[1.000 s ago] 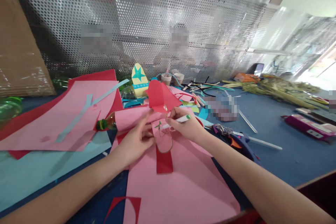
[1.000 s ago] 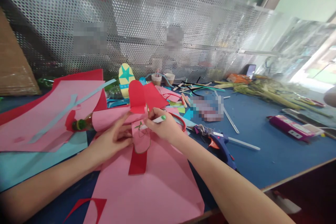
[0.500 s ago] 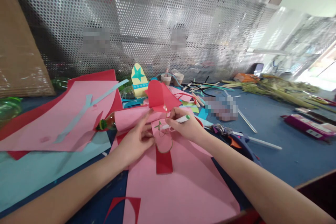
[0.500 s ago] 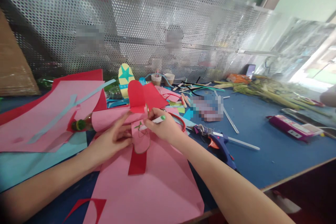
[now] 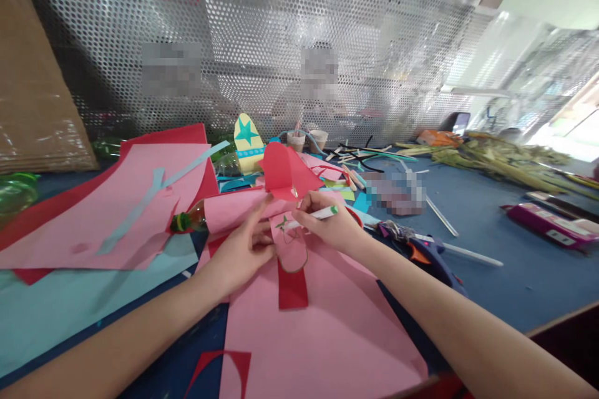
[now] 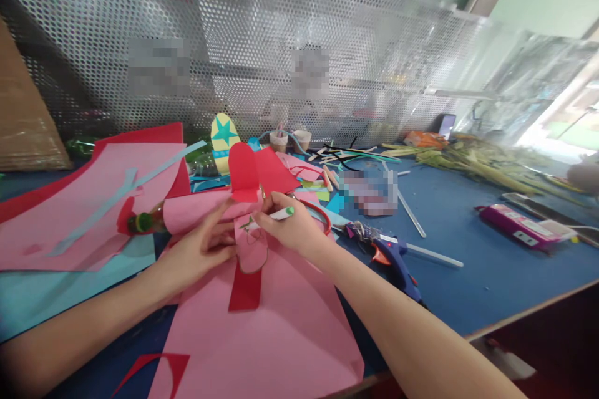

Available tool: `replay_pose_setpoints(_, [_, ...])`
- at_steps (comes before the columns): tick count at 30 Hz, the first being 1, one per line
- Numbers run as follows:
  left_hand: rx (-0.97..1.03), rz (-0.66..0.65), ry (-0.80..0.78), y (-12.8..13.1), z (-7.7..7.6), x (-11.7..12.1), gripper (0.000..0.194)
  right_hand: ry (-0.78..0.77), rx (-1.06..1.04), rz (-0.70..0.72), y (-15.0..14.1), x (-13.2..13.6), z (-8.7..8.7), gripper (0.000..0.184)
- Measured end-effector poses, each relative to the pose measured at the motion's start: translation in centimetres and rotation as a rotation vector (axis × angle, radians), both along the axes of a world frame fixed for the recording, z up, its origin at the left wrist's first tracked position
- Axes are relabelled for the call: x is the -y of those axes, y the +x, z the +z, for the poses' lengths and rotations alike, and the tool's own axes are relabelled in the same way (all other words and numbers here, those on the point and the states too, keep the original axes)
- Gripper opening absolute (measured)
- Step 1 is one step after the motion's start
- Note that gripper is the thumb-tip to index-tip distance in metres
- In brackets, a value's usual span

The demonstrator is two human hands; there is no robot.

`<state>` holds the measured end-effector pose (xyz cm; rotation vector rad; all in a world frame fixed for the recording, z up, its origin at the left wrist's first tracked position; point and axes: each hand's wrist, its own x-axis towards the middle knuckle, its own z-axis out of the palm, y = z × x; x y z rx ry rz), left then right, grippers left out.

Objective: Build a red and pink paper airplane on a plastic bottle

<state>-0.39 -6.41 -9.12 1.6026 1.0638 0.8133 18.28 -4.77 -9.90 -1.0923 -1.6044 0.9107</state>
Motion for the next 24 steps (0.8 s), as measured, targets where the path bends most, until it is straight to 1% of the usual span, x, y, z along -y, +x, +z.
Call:
replay_pose_setpoints(10, [0.005,-0.006,-0.005,0.11,0.11,-0.02,0.083,0.006,-0.026,0.015,-0.24,0.21,0.02,0.020])
replay_pose_setpoints(15, [0.028,-0.031,0.001,-0.01,-0.01,-0.13,0.082,-0.029,-0.052,0.026,-0.59,0.39,0.21,0.023])
replay_pose_setpoints(24, [-0.009,0.007,0.009,-0.12,-0.19,-0.23,0.083,-0.011,-0.021,-0.024,-0.03,0.04,0.06,0.021])
